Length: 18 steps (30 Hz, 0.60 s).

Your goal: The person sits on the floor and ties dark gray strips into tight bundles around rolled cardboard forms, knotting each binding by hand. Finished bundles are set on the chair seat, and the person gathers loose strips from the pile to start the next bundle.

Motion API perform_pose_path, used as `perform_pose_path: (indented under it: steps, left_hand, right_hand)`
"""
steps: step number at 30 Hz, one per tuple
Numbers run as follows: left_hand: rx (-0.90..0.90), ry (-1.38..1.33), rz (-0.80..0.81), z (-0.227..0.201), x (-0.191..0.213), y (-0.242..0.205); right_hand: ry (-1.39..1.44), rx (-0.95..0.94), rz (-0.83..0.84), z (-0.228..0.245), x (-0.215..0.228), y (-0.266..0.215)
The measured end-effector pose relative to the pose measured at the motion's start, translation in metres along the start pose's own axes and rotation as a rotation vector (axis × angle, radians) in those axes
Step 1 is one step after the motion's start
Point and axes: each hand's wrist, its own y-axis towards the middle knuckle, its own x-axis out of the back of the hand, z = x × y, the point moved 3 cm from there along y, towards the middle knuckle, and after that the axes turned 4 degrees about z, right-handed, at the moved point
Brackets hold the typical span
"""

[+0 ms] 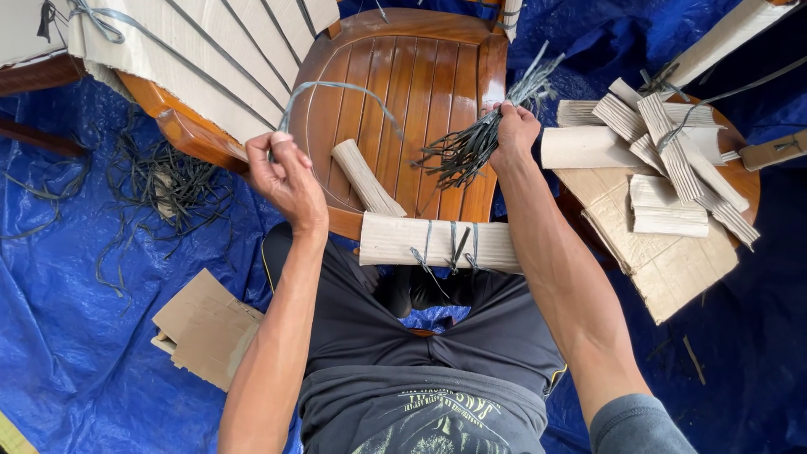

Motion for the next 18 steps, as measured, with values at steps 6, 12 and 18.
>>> perform_pose_path:
  steps: [6,12,18]
  left_hand:
    - [0.002,0.146,0.171,0.002,-0.013,0.002]
    - [-0.099,0.525,0.452,0.001,-0.032,-0.001]
    - [-0.031,0.588,0.53,-0.029,-0.048,0.0]
  right_hand:
    - [-0.626,0.051,0.232,-0.017,-0.013,0.001]
    - [-0.78,0.53,0.69,0.013,-0.063,-0.082]
    - [-0.724,0.303,1.071,-0.014,-0.064,-0.082]
